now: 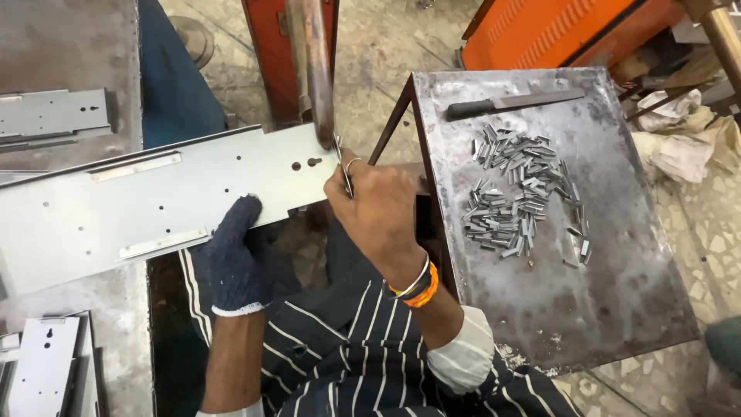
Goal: Perform spot welding on metal plates by attaching small metal brackets using a foot-operated machine.
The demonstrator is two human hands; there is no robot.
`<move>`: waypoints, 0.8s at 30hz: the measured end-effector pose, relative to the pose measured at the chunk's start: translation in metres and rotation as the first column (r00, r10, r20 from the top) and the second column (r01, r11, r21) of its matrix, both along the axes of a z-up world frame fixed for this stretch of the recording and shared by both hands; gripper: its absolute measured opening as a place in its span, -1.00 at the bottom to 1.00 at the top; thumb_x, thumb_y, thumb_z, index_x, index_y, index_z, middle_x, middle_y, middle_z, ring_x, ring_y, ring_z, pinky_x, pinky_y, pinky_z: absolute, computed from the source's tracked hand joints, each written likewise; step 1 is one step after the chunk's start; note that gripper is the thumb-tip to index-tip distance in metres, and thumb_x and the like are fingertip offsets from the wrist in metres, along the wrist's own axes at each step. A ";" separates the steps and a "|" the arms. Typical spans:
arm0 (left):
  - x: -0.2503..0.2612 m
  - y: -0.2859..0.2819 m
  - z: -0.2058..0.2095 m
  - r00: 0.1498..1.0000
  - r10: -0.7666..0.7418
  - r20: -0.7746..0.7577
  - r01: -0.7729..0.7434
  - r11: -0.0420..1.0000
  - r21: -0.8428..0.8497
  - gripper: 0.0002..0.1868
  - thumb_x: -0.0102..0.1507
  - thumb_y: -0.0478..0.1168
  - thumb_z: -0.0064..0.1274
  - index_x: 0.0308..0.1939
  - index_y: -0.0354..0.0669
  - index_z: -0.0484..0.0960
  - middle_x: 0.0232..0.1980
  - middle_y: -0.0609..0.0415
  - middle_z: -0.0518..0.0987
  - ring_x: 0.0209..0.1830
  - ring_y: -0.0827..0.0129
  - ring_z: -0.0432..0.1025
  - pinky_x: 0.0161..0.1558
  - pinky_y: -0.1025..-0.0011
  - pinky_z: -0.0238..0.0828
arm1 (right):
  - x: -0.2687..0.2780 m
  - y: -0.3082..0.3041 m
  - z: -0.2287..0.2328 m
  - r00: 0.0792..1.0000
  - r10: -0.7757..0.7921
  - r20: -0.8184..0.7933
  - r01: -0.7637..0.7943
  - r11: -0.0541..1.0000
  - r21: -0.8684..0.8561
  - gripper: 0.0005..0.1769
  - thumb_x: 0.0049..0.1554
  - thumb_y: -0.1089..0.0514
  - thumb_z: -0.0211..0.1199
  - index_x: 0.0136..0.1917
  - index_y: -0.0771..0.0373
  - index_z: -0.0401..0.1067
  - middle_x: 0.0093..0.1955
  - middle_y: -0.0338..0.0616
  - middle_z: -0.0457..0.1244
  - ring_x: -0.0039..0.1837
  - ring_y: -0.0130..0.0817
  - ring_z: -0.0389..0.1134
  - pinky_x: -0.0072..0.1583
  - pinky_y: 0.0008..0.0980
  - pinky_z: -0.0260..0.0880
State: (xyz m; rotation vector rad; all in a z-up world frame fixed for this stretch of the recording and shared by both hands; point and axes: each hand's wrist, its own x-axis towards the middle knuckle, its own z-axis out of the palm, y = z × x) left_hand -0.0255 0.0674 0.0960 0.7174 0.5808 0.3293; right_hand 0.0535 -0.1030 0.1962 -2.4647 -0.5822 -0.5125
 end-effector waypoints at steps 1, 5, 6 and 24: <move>-0.006 0.004 -0.008 0.998 -0.050 0.037 0.016 0.780 0.626 -0.58 0.25 -0.26 0.11 0.15 -0.42 0.61 0.11 -0.17 0.62 0.09 0.07 0.54 0.10 0.22 0.48 | -0.002 0.002 0.003 1.000 0.001 -0.002 -0.001 1.000 0.004 -0.77 0.15 0.13 0.30 -0.27 0.32 0.50 -0.47 0.13 0.27 -0.37 0.09 0.35 -0.24 0.03 0.28; 0.005 0.004 -0.022 0.999 -0.012 0.042 0.011 1.000 0.006 -0.68 0.33 -0.32 0.02 0.10 -0.46 0.64 0.14 -0.21 0.65 0.13 0.08 0.56 0.17 0.20 0.53 | -0.003 0.005 0.006 1.000 0.007 0.013 -0.007 1.000 0.007 -0.82 0.13 0.13 0.28 -0.22 0.29 0.51 -0.47 0.08 0.28 -0.38 0.10 0.34 -0.24 0.05 0.27; 0.002 0.008 -0.031 0.999 -0.013 0.047 0.012 1.000 0.008 -0.68 0.33 -0.32 0.02 0.10 -0.46 0.64 0.14 -0.21 0.65 0.13 0.08 0.56 0.17 0.20 0.53 | -0.002 0.006 0.004 1.000 0.006 0.018 -0.006 1.000 0.009 -0.82 0.13 0.13 0.28 -0.22 0.29 0.51 -0.47 0.08 0.28 -0.38 0.10 0.34 -0.24 0.05 0.27; 0.037 0.012 0.010 0.974 -0.129 0.188 0.133 0.991 -0.005 -0.63 0.35 -0.19 0.00 0.10 -0.46 0.57 0.04 -0.14 0.64 0.05 0.13 0.57 0.14 0.23 0.53 | -0.002 0.005 0.015 0.992 -0.035 -0.119 0.031 0.999 -0.037 -0.70 0.27 0.02 0.18 -0.11 0.31 0.44 -0.40 0.23 0.28 -0.31 0.21 0.36 -0.19 0.14 0.30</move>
